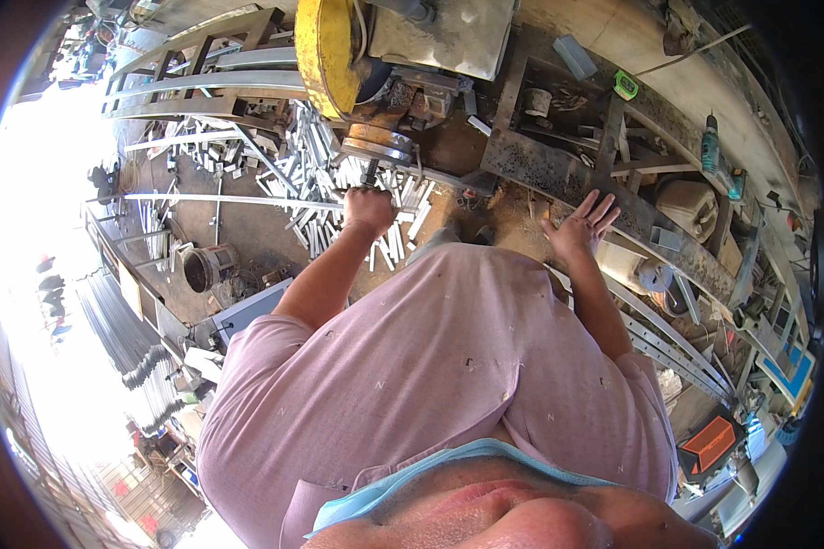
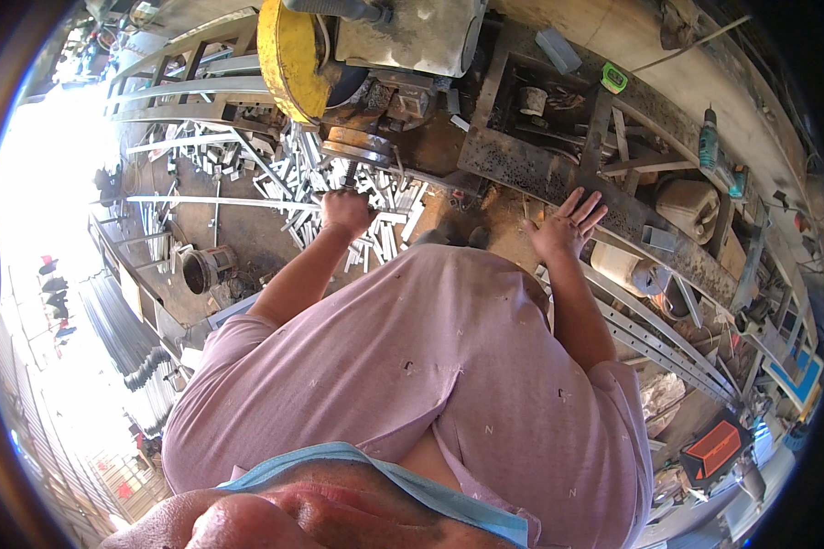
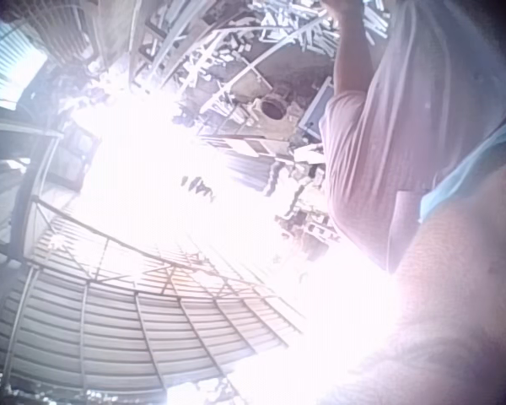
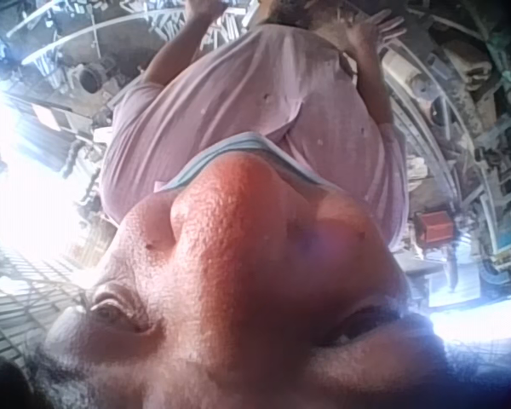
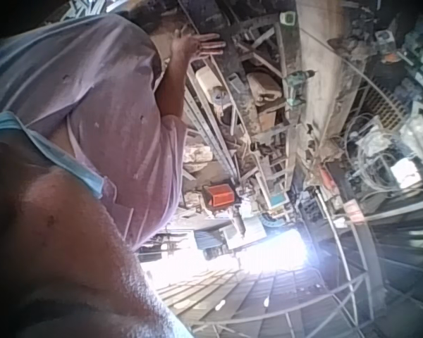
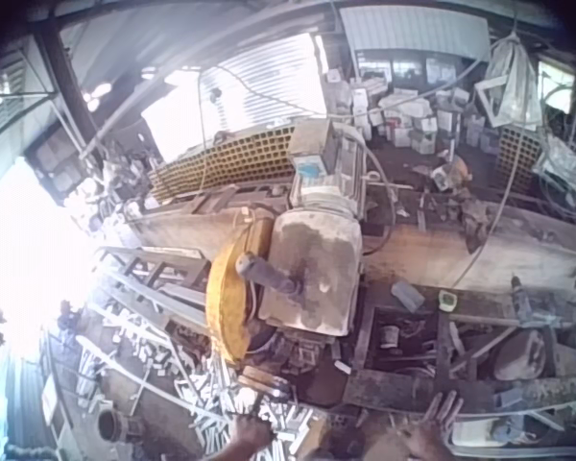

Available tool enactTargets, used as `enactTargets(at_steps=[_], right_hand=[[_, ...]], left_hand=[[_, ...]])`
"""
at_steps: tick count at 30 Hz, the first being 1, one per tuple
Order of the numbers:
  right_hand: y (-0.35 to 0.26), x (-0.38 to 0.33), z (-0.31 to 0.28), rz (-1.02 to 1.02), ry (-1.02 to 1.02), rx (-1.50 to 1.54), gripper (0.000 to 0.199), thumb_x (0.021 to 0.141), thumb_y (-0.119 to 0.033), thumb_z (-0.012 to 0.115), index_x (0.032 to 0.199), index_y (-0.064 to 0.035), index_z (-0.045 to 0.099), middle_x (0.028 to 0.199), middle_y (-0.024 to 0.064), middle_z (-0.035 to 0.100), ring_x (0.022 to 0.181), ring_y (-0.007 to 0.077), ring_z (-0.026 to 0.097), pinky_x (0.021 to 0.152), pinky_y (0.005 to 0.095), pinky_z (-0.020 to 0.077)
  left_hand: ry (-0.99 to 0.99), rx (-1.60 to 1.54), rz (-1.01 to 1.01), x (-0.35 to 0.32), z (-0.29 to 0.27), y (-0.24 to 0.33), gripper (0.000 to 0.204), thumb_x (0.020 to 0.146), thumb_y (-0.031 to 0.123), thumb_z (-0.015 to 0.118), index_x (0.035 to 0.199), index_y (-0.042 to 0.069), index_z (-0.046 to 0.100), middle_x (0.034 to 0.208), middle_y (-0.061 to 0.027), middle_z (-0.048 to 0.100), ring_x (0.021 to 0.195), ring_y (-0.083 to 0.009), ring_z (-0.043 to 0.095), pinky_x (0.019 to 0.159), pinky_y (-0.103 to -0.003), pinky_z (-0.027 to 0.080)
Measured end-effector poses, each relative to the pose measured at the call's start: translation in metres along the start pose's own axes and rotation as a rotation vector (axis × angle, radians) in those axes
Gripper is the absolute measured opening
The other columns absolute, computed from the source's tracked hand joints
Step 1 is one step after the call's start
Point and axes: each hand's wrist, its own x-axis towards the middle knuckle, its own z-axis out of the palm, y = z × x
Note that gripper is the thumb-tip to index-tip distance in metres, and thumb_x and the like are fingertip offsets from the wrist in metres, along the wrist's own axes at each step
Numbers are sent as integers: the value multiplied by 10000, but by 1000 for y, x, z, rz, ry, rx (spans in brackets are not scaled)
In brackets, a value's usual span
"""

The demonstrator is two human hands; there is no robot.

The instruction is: The person measures and cuts metal rods using a chop saw in a workshop. They repeatedly measure the rods with a tape measure, position them under the saw, and cut them into smaller pieces.

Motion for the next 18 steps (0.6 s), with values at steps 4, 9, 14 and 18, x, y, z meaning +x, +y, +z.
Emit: enactTargets(at_steps=[4, 9, 14, 18], right_hand=[[-1, 0, -1, 6, -6, -27, 1430, 815, -614, 831, 1659, -7, -151, 1711, 310, -225, 1561, 568, -194, 1303, 611, 40], [-1, 1, 1, 12, -7, -12, 1427, 812, -614, 832, 1664, -17, -145, 1710, 310, -228, 1560, 571, -193, 1298, 621, 70], [0, 1, 6, -18, 34, -1, 1419, 810, -619, 832, 1671, -22, -125, 1710, 302, -240, 1561, 566, -205, 1283, 648, 92], [3, 2, 6, -4, 27, 19, 1411, 805, -618, 837, 1680, -37, -106, 1713, 296, -241, 1561, 567, -208, 1263, 668, 140]], left_hand=[[10, 2, -11, 1, 0, 0, 508, 979, 662, 586, 1056, 213, 811, 1079, -57, 790, 1071, -236, 736, 912, -421, 543], [-42, 25, -5, -3, -8, 2, 408, 1026, 512, 543, 1120, 208, 799, 1148, -50, 799, 1103, -223, 746, 965, -410, 525], [-10, 23, -14, -4, -8, 2, 413, 1014, 525, 551, 1116, 213, 803, 1131, -45, 804, 1085, -212, 751, 954, -406, 528], [32, -14, -26, -1, -2, 1, 497, 957, 623, 616, 1009, 174, 822, 1035, -74, 797, 1023, -247, 753, 904, -430, 560]])
